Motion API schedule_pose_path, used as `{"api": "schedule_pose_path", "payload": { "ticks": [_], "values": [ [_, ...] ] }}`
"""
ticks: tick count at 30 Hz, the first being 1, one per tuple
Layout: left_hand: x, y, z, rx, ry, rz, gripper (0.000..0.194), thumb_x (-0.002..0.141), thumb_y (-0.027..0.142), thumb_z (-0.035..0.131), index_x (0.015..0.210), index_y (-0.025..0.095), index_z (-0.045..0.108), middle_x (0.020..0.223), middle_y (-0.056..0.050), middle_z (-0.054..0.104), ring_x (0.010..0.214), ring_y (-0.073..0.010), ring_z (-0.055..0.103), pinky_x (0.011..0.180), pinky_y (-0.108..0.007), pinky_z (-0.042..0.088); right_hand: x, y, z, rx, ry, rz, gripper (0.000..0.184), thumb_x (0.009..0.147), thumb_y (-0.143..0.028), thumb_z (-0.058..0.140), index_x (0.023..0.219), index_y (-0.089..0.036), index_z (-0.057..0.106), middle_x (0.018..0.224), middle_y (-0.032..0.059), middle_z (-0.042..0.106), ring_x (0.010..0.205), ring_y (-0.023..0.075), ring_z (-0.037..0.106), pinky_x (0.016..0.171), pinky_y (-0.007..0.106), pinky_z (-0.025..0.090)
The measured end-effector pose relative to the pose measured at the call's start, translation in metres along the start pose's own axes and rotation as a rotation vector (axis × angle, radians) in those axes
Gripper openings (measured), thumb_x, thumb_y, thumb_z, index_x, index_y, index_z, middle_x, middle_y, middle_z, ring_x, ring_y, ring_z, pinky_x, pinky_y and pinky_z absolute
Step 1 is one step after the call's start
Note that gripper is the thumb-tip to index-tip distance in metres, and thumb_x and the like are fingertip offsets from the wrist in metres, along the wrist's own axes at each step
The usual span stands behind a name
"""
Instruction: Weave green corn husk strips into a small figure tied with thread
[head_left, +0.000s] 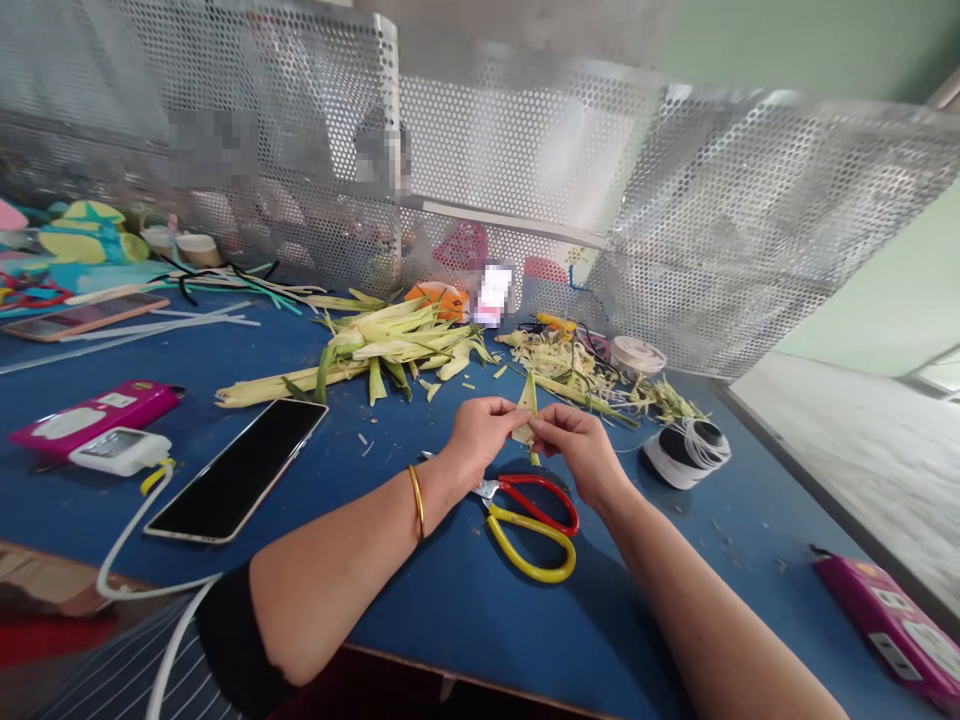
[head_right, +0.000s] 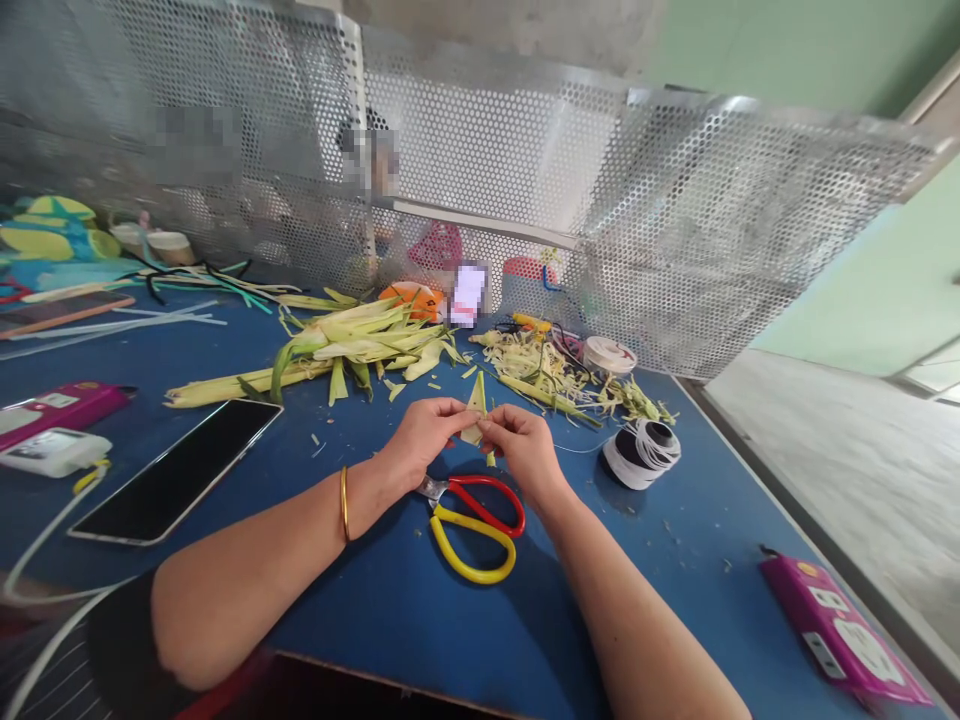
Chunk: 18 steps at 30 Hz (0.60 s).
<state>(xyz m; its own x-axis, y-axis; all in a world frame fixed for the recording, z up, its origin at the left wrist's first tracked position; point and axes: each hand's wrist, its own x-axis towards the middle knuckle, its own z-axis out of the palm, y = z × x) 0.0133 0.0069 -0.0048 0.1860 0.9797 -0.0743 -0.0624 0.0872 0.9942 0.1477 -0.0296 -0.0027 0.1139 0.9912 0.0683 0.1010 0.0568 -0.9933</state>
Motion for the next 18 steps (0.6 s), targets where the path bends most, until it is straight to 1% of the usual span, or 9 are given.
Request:
{"api": "schedule_pose_path", "payload": {
  "ticks": [4,7,10,12,14,15,16,17,18],
  "values": [
    [0.001,-0.002,0.001,0.066,0.025,0.071,0.032,0.06,0.046,0.076,0.058,0.016,0.064,0.055,0.002,0.056,0.054,-0.0101,0.045,0.053,-0.024,0.034,0.0,0.001,0.0,0.036,0.025,-0.026,0.023,0.064,-0.04,0.073,0.06,-0.02,0.062,0.052,-0.0015,0.059,0.051,0.0118,0.047,0.052,0.026,0.035],
    [0.001,-0.003,0.002,0.127,0.055,0.104,0.027,0.065,0.042,0.071,0.058,0.017,0.065,0.056,0.001,0.059,0.054,-0.0113,0.047,0.053,-0.024,0.034,0.0,0.004,0.003,0.046,0.064,-0.043,0.022,0.065,-0.039,0.073,0.059,-0.02,0.062,0.051,-0.0012,0.059,0.052,0.0123,0.046,0.053,0.027,0.034],
    [0.002,-0.004,0.0,0.183,0.071,0.15,0.022,0.069,0.037,0.067,0.061,0.017,0.067,0.059,0.0,0.064,0.058,-0.0133,0.053,0.056,-0.025,0.035,0.0,0.004,0.004,0.1,0.069,-0.035,0.02,0.065,-0.037,0.074,0.061,-0.02,0.064,0.053,-0.0008,0.058,0.053,0.0126,0.047,0.054,0.027,0.034],
    [0.005,-0.005,-0.003,0.225,0.122,0.156,0.019,0.071,0.035,0.065,0.062,0.018,0.069,0.061,0.0,0.065,0.059,-0.0139,0.054,0.056,-0.025,0.035,0.0,0.0,0.002,0.178,0.082,-0.046,0.021,0.065,-0.037,0.074,0.063,-0.02,0.063,0.055,-0.0007,0.058,0.054,0.0126,0.047,0.054,0.027,0.034],
    [0.01,-0.007,-0.007,0.251,0.2,0.137,0.017,0.07,0.032,0.065,0.062,0.018,0.069,0.06,0.0,0.064,0.058,-0.0136,0.053,0.054,-0.025,0.033,0.0,-0.006,-0.004,0.251,0.085,-0.071,0.022,0.065,-0.038,0.075,0.064,-0.02,0.062,0.058,-0.001,0.057,0.055,0.0122,0.047,0.054,0.026,0.035],
    [0.013,-0.007,-0.009,0.248,0.217,0.134,0.015,0.069,0.031,0.065,0.061,0.019,0.068,0.059,0.0,0.063,0.057,-0.0133,0.052,0.054,-0.025,0.033,0.0,-0.009,-0.008,0.272,0.06,-0.073,0.023,0.065,-0.039,0.075,0.064,-0.021,0.061,0.058,-0.0013,0.056,0.054,0.0118,0.046,0.053,0.026,0.036],
    [0.015,-0.007,-0.011,0.238,0.227,0.133,0.016,0.068,0.033,0.066,0.06,0.019,0.067,0.058,0.0,0.062,0.056,-0.013,0.051,0.053,-0.025,0.032,0.0,-0.012,-0.011,0.281,0.008,-0.058,0.025,0.066,-0.04,0.075,0.063,-0.021,0.059,0.058,-0.0019,0.054,0.052,0.0112,0.045,0.052,0.026,0.036],
    [0.017,-0.007,-0.012,0.213,0.231,0.122,0.018,0.067,0.034,0.067,0.059,0.019,0.066,0.056,0.001,0.061,0.055,-0.0125,0.049,0.053,-0.025,0.032,-0.002,-0.015,-0.014,0.276,-0.071,-0.027,0.028,0.066,-0.041,0.075,0.062,-0.021,0.058,0.056,-0.0025,0.053,0.049,0.0104,0.042,0.05,0.026,0.035],
    [0.018,-0.007,-0.013,0.183,0.225,0.106,0.018,0.066,0.034,0.068,0.059,0.019,0.066,0.054,0.001,0.059,0.053,-0.0119,0.048,0.053,-0.025,0.032,-0.004,-0.018,-0.017,0.257,-0.178,0.016,0.03,0.067,-0.043,0.075,0.061,-0.021,0.057,0.054,-0.0031,0.051,0.046,0.0096,0.041,0.048,0.026,0.034]
  ]
}}
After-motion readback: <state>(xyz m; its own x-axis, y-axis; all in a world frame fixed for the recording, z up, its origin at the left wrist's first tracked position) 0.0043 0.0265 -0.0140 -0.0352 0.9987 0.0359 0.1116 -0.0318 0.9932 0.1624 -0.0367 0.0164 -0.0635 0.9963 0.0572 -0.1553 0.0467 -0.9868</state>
